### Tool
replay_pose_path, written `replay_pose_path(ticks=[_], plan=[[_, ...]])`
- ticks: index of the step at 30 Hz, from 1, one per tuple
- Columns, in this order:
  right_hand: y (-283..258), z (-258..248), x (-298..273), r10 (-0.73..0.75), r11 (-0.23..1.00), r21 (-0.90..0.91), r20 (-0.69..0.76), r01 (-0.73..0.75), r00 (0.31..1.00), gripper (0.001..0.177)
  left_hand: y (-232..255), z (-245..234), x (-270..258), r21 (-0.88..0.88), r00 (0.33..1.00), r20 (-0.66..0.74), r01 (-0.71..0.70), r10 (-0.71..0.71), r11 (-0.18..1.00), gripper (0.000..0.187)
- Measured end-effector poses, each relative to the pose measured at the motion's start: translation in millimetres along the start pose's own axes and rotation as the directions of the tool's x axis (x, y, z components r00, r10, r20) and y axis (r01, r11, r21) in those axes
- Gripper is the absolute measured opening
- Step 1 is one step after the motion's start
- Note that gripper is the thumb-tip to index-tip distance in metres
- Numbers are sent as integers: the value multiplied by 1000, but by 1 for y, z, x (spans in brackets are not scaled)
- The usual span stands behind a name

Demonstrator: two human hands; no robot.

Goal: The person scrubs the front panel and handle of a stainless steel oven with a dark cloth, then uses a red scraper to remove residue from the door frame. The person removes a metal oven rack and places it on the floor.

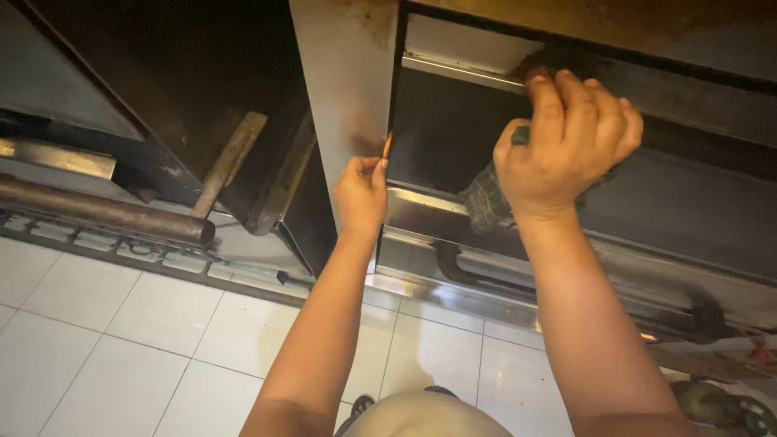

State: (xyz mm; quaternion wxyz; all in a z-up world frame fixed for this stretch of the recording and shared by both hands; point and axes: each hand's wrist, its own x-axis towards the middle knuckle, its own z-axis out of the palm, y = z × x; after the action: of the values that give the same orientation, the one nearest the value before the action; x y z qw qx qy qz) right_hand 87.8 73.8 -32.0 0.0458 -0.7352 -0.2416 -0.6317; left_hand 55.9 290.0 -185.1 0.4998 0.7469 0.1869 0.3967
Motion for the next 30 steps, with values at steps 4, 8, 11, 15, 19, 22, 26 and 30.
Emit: replay_pose_path(ticks=[4, 8, 11, 15, 19, 22, 26, 30], plan=[[0, 2, 0, 5, 1000, -4, -5, -5, 1000, 49, 7, 1, 5, 37, 997, -22, -72, 73, 997, 17], [-2, 0, -2, 17, 1000, 20, 2, -17, 1000, 48, 13, 3, 12, 102, 999, 4, -34, 34, 994, 16], [-1, -2, -1, 10, 1000, 27, 29, -11, 1000, 51, 11, 9, 17, 144, 990, -5, -139, 141, 980, 16], [-2, -13, 3, -10, 997, 79, 93, 3, 996, 57, 15, 1, 12, 132, 994, -16, -102, 105, 986, 16], [2, -27, 4, -11, 968, 246, 217, -44, 976, 62, 54, -7, -22, 93, 973, 57, -226, 222, 970, 27], [11, -42, -2, -17, 903, 417, 273, -102, 962, 71, 104, -2, -58, 67, 848, 151, -522, 508, 850, 56], [36, -61, -21, 111, 933, 301, 278, -196, 954, 81, 153, 9, -77, 14, 699, 194, -704, 689, 710, 69], [65, -73, -41, 385, 909, 13, 357, -417, 851, 101, 181, 22, -88, 128, 641, 231, -766, 732, 630, 72]])
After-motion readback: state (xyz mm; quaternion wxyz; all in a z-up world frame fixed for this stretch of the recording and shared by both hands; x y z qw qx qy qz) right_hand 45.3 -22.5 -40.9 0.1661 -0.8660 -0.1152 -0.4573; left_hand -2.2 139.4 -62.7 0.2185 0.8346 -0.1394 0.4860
